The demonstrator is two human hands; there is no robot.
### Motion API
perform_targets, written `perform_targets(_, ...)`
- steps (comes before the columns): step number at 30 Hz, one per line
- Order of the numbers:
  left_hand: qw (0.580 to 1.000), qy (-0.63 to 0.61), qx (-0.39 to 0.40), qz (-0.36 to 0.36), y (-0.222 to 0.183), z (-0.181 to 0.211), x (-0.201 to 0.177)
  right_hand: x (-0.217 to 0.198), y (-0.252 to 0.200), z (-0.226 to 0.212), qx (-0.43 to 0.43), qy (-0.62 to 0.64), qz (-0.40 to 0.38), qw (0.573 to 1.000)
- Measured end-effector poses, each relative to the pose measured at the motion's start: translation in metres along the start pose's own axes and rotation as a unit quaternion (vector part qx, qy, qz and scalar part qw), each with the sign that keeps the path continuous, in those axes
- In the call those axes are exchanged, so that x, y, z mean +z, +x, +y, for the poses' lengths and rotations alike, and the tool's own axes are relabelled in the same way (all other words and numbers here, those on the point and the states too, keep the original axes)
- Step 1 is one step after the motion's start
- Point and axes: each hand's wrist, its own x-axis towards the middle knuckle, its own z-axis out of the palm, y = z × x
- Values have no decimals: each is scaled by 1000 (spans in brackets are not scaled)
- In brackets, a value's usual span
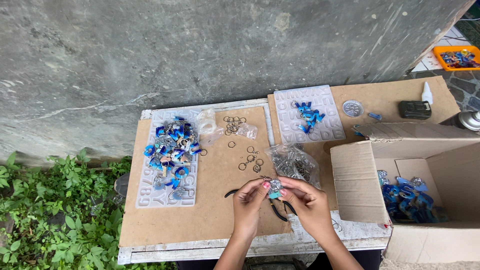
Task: The person uses pliers to attach metal rings and small blue charms to keychains.
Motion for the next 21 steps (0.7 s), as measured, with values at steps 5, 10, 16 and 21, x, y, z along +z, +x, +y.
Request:
perform_targets(5, 999, -14, -41, 2, -6, 14, 2, -3, -4, -3, 17, 40, -4, 999)
perform_targets(10, 991, -84, -101, 1, -10, 14, -2, -6, -7, -3, 29, 65, -25, 997)
perform_targets(16, 985, -117, -126, -5, -13, 19, -3, -5, -10, 7, 31, 69, -18, 997)
perform_targets(21, 988, -98, -117, -4, -12, 26, -3, -5, -13, 5, 39, 77, -13, 996)
